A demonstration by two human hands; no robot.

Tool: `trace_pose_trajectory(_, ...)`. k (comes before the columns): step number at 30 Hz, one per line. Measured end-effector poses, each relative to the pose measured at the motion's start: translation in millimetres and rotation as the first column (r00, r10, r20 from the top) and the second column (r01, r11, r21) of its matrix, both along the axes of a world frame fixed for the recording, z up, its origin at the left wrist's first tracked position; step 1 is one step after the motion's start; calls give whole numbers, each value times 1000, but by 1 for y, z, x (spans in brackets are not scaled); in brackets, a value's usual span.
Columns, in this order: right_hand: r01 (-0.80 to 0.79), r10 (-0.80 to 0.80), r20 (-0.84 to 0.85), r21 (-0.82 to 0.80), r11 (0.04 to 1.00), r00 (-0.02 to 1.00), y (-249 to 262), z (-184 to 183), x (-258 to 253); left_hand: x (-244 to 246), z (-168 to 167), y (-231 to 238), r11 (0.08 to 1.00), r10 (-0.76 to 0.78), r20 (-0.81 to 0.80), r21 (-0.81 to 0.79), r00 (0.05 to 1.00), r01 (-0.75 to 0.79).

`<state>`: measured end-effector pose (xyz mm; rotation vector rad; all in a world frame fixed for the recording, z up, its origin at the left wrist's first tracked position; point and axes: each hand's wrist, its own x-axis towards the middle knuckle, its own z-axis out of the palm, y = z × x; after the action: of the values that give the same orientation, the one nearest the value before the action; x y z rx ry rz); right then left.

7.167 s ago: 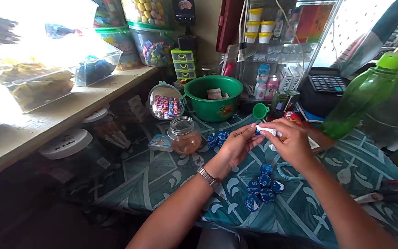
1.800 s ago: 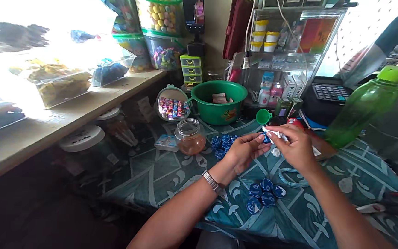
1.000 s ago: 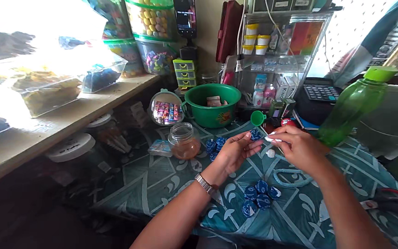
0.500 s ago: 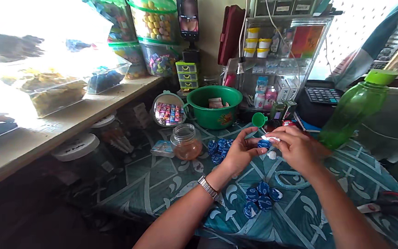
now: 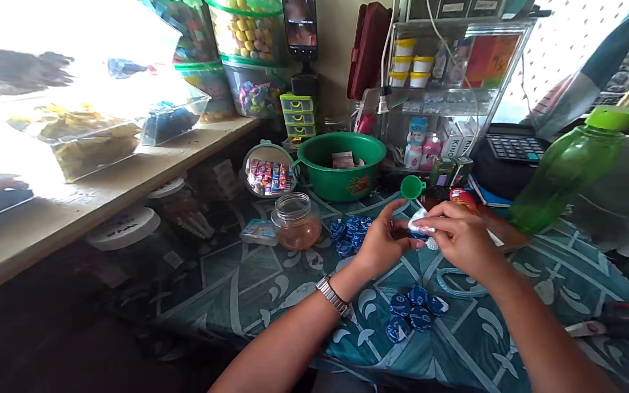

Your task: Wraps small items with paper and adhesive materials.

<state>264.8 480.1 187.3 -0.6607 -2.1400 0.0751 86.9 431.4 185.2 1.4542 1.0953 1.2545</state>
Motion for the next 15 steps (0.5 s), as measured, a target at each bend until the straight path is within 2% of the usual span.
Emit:
trace_pose_trajectory(3, 126, -126, -12, 20, 992, 992, 2, 7, 9, 1, 2, -2, 1000, -15, 6, -10, 1000, 15)
trace_pose_trajectory(8, -63, 61, -23, -91, 994, 998, -9, 3, -4, -2, 5, -1, 999, 47, 24, -26, 999, -46)
trace_pose_trajectory(12, 100, -100, -2, -25, 995, 995, 0, 1, 4, 0, 3, -2, 999, 3, 15, -51, 1000, -3)
trace_pose_trajectory(13, 98, -98, -5, -38, 994, 995, -2, 4, 6, 0, 3, -3, 998, 6, 21, -57, 1000, -4)
trace_pose_trajectory(15, -7, 6, -13, -80, 997, 1000, -8, 8, 2, 0, 5, -3, 997, 35, 33, -71, 999, -33)
